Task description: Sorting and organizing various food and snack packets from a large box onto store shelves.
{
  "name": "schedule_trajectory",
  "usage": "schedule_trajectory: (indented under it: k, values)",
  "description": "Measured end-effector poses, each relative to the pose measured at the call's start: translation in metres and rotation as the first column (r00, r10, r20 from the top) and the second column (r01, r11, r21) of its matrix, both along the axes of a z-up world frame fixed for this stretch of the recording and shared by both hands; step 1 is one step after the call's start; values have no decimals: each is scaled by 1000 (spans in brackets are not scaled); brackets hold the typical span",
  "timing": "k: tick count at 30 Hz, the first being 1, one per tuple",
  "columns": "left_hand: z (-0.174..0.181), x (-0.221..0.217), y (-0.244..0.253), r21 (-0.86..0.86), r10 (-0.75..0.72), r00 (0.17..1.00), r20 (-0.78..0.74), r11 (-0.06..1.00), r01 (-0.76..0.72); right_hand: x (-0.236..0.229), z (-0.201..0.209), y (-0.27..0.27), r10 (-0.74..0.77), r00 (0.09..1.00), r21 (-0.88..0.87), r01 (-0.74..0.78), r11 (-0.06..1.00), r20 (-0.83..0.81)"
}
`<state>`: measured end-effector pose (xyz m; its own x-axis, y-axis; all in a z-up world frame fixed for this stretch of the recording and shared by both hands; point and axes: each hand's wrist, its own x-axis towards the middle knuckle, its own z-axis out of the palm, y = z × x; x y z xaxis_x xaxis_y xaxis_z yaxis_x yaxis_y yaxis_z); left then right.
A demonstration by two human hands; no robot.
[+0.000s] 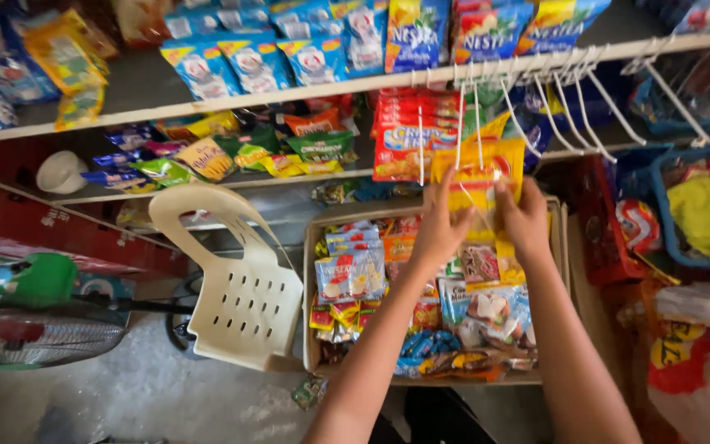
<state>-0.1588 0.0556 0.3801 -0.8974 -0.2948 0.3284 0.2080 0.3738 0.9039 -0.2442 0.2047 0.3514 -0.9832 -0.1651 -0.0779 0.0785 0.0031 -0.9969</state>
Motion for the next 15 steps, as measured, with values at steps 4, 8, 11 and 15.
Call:
schedule_trajectory:
  k: [4,8,11,15]
  values:
    - [-37,-14,-2,-115,10,998,-69,993,-18,-22,-44,12,22,998,50,-19,999,-59]
    - [-64,-13,-1,-128,55,998,-38,990,-59,-19,-92,43,118,987,159,-100,982,-109]
    - [-91,2,10,-146,86,996,35,986,-80,3,-158,81,157,974,412,-77,908,-164]
    - [-163,19,33,-250,104,976,193,967,-53,50,-189,109,361,907,860,2,510,-216]
